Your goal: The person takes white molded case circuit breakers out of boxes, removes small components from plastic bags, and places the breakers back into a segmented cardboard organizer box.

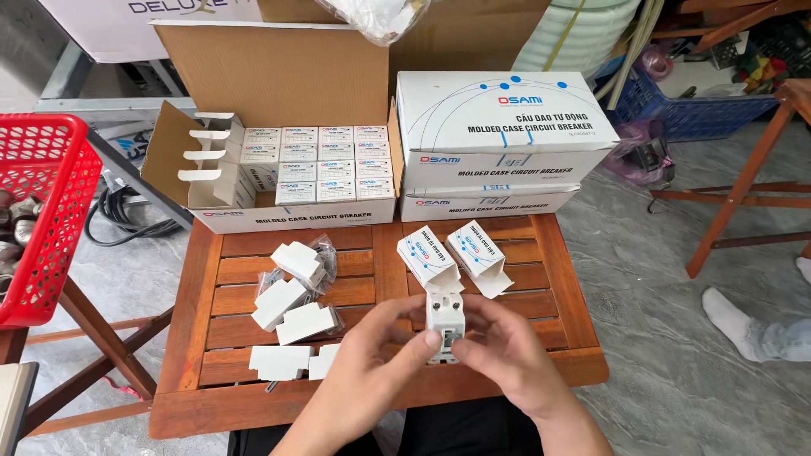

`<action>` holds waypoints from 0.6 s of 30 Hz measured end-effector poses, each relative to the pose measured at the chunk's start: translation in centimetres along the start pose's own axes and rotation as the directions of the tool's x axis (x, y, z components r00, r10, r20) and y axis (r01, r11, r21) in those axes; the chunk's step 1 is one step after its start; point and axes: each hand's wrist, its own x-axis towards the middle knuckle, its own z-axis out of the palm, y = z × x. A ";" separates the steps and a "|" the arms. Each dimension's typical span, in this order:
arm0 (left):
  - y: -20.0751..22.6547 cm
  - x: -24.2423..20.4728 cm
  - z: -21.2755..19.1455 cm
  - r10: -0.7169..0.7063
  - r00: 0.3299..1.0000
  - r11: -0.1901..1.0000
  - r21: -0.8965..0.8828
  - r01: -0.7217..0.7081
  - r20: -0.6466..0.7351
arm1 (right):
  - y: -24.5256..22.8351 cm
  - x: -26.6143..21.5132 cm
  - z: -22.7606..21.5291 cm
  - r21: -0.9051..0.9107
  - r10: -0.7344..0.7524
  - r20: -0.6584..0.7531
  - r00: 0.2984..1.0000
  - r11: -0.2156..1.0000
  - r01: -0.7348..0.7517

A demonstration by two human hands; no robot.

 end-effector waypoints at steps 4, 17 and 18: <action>1.1 0.1 -0.1 -0.144 0.988 0.989 -0.008 0.145 0.051 | -0.3 -0.3 0.3 -0.061 -0.043 0.014 0.999 0.997 0.044; -0.3 -0.5 0.1 0.624 0.779 0.736 0.295 -0.610 0.054 | -0.1 -0.8 -0.8 0.108 0.197 0.071 0.978 0.973 -0.204; -0.6 -0.5 0.1 0.648 0.753 0.705 0.285 -0.650 0.115 | -0.6 -0.8 -0.4 0.089 0.082 0.093 0.992 0.992 -0.090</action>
